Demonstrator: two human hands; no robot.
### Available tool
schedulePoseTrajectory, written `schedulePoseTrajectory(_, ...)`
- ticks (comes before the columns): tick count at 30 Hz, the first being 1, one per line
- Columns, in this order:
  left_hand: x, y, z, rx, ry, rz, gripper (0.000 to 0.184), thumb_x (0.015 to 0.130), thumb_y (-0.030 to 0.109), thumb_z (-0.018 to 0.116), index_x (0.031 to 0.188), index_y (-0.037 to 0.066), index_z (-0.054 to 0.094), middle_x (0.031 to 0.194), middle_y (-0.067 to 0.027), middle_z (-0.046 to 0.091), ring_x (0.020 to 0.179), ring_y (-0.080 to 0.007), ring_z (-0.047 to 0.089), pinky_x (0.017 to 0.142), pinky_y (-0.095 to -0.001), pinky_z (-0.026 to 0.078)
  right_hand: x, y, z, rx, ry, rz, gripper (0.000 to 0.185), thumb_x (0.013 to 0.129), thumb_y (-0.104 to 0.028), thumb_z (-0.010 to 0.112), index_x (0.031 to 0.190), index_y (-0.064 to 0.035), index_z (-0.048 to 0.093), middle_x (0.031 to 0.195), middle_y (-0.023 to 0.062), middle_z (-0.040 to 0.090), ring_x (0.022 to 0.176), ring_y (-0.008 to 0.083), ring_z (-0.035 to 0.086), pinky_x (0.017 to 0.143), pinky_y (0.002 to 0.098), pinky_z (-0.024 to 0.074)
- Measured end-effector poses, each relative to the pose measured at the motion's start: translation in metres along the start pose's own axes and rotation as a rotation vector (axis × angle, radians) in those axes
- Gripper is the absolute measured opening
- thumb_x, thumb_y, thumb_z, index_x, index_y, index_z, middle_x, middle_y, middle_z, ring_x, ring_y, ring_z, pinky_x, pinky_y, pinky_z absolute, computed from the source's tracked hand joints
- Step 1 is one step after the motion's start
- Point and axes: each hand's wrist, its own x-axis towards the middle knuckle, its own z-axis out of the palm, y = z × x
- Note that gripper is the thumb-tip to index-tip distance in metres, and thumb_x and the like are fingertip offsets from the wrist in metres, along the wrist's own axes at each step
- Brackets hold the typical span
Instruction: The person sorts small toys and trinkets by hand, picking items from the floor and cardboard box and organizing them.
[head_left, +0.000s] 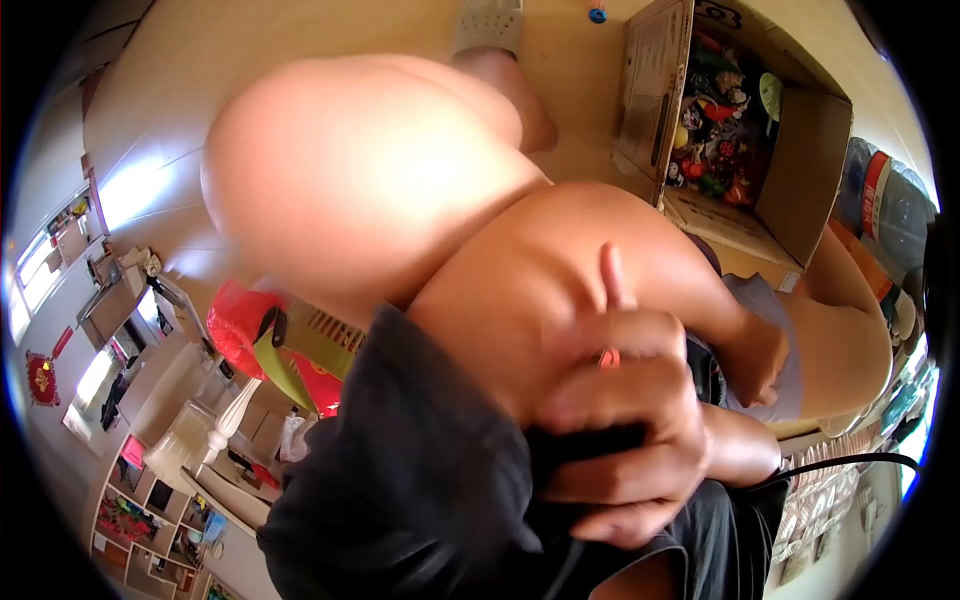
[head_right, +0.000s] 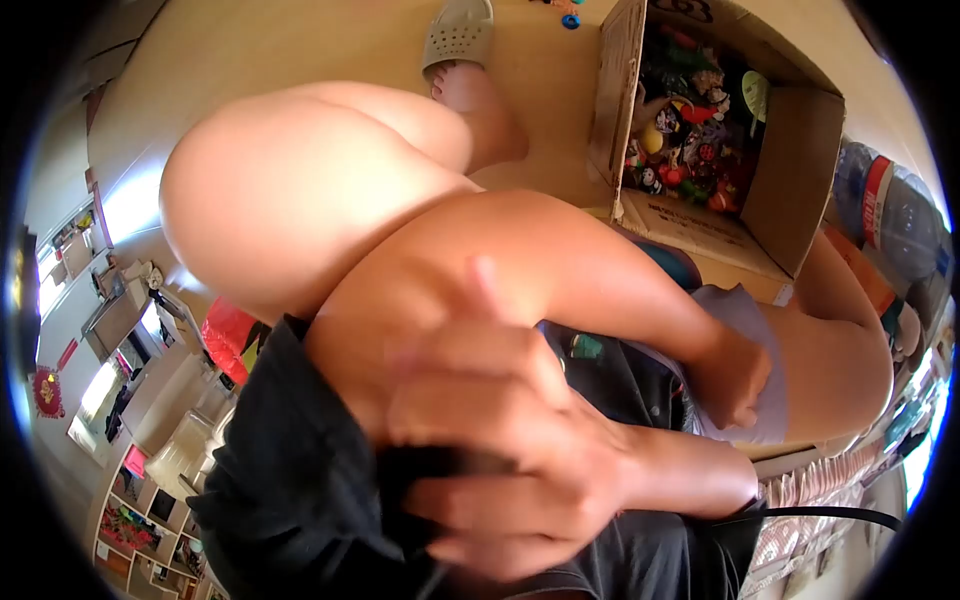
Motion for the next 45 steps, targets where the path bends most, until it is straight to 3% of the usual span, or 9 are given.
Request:
schedulePoseTrajectory(4,-0.003,0.011,0.009,-0.049,0.008,0.009,0.011,0.076,0.021,0.067,0.072,0.015,0.059,0.071,0.0029,0.062,0.071,-0.0162,0.065,0.063,-0.0307,0.051,0.000,0.000,-0.004,-0.178,-0.249,0.233,0.028,0.094,-0.040,0.061,0.085,-0.0136,0.061,0.149,0.0336,0.039,0.144,0.0558,0.023,0.115,0.0679,0.0016)
schedulePoseTrajectory(13,-0.018,-0.057,0.047,-0.130,0.051,-0.211,0.011,0.076,0.022,0.067,0.072,0.016,0.058,0.070,0.0031,0.062,0.070,-0.0159,0.065,0.063,-0.0304,0.051,0.008,0.000,-0.014,-0.401,-0.356,0.323,0.012,0.075,-0.024,0.067,0.083,-0.0176,0.061,0.141,0.0240,0.053,0.135,0.0477,0.045,0.113,0.0678,0.0236)
schedulePoseTrajectory(18,-0.018,-0.068,0.053,-0.118,0.054,-0.218,0.011,0.076,0.022,0.066,0.071,0.016,0.058,0.069,0.0032,0.061,0.070,-0.0158,0.065,0.063,-0.0303,0.051,0.005,0.023,-0.027,-0.070,-0.303,0.403,0.013,0.087,-0.026,0.065,0.086,-0.0131,0.066,0.129,0.0218,0.063,0.136,0.0468,0.045,0.116,0.0627,0.0241)
schedulePoseTrajectory(24,0.021,-0.068,0.028,0.011,-0.083,0.073,0.012,0.076,0.022,0.066,0.071,0.016,0.057,0.069,0.0033,0.061,0.070,-0.0156,0.065,0.063,-0.0301,0.051,0.026,0.029,-0.057,1.010,0.660,0.762,0.006,0.092,0.004,0.047,0.091,0.0018,0.053,0.093,0.0250,0.066,0.105,0.0473,0.065,0.109,0.0563,0.0412)
schedulePoseTrajectory(32,0.138,-0.079,0.108,0.013,-0.540,1.081,0.012,0.076,0.022,0.066,0.070,0.016,0.057,0.068,0.0035,0.061,0.069,-0.0154,0.065,0.064,-0.0299,0.051,0.034,0.006,-0.141,0.185,0.773,0.848,0.011,0.087,0.002,0.042,0.089,-0.0019,0.053,0.084,0.0137,0.060,0.082,0.0259,0.061,0.084,0.0355,0.0500)
schedulePoseTrajectory(36,0.187,-0.088,0.152,-0.136,-0.747,1.516,0.012,0.076,0.023,0.065,0.070,0.017,0.056,0.068,0.0036,0.060,0.069,-0.0153,0.065,0.064,-0.0298,0.051,-0.004,0.038,-0.190,0.356,0.784,0.923,0.015,0.088,0.002,0.044,0.091,0.0005,0.058,0.090,0.0141,0.063,0.086,0.0234,0.063,0.086,0.0348,0.0501)
schedulePoseTrajectory(38,0.218,-0.091,0.160,-0.210,-0.736,1.602,0.012,0.076,0.023,0.065,0.070,0.017,0.056,0.068,0.0036,0.060,0.069,-0.0152,0.065,0.064,-0.0297,0.051,-0.025,0.068,-0.193,0.485,1.051,0.985,0.014,0.090,0.000,0.045,0.093,-0.0001,0.059,0.092,0.0131,0.064,0.086,0.0232,0.063,0.085,0.0344,0.0507)
schedulePoseTrajectory(43,0.339,-0.100,0.161,-0.249,-0.495,1.407,0.014,0.081,0.027,0.064,0.071,0.019,0.059,0.068,0.0018,0.060,0.063,-0.0175,0.062,0.059,-0.0347,0.050,-0.048,0.104,-0.161,0.021,0.645,1.055,0.032,0.096,-0.011,0.051,0.126,-0.0016,0.053,0.120,0.0089,0.060,0.112,0.0185,0.057,0.095,0.0322,0.0472)
schedulePoseTrajectory(45,0.394,-0.129,0.166,-0.015,-0.404,1.269,0.015,0.087,0.029,0.062,0.078,0.017,0.061,0.074,-0.0008,0.061,0.067,-0.0202,0.062,0.059,-0.0372,0.049,-0.030,0.095,-0.158,-0.138,0.384,0.895,0.055,0.096,-0.008,0.055,0.147,-0.0031,0.035,0.139,0.0107,0.049,0.123,0.0190,0.051,0.103,0.0336,0.0431)
